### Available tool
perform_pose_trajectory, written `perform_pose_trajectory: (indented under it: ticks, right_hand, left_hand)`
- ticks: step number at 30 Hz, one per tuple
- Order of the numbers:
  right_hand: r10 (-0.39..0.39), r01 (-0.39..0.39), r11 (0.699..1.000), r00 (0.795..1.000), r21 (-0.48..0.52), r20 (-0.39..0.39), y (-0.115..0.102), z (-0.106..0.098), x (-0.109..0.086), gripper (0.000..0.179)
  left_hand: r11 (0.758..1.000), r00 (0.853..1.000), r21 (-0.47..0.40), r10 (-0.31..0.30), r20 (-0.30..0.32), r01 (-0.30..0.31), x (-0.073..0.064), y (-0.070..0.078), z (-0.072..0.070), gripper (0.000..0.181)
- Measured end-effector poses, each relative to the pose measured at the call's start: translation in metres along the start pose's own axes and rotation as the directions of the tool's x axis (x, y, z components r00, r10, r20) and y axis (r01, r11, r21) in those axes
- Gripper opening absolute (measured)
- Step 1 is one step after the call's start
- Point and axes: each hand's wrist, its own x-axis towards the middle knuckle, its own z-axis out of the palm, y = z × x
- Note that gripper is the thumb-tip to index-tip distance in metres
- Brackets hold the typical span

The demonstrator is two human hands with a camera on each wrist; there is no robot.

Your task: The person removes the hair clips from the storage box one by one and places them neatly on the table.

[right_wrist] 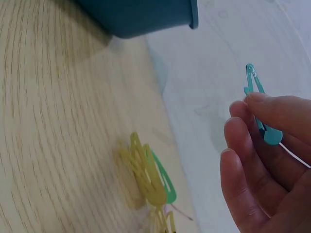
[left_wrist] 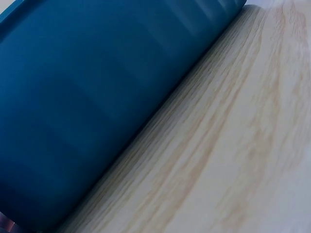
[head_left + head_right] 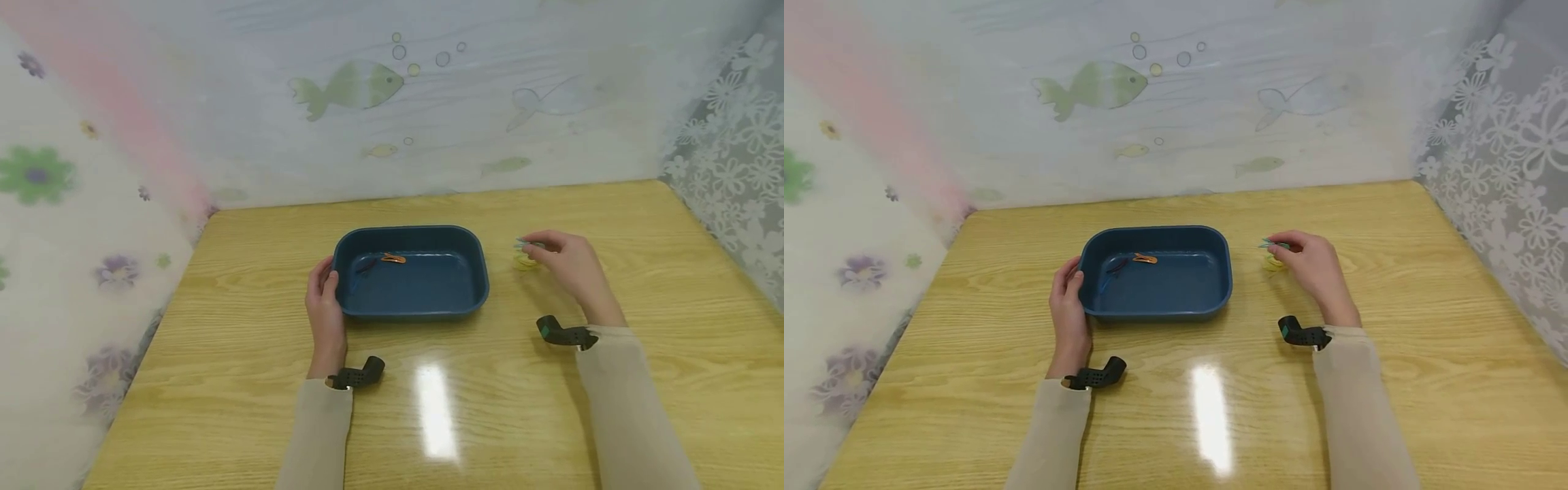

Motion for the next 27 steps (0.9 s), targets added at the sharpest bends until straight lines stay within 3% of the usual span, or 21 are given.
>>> perform_pose_trajectory:
  ticks: [7, 20, 27]
  right_hand:
    - [0.032, -0.031, 0.998, 0.999, -0.045, 0.005, 0.012, -0.007, 0.0, 0.043]
    - [0.116, -0.112, 0.99, 0.992, -0.088, 0.041, 0.027, -0.01, 0.002, 0.048]
    - [0.117, -0.107, 0.986, 0.991, -0.127, 0.069, 0.031, -0.012, 0.002, 0.053]
  left_hand:
    - [0.999, 1.0, -0.033, 0.014, -0.006, -0.014, 0.009, -0.021, -0.003, 0.031]
    - [1.0, 1.0, -0.009, 0.005, -0.014, -0.005, 0.008, -0.021, -0.007, 0.03]
    - [1.0, 1.0, -0.006, 0.009, -0.018, -0.009, 0.009, -0.021, -0.009, 0.03]
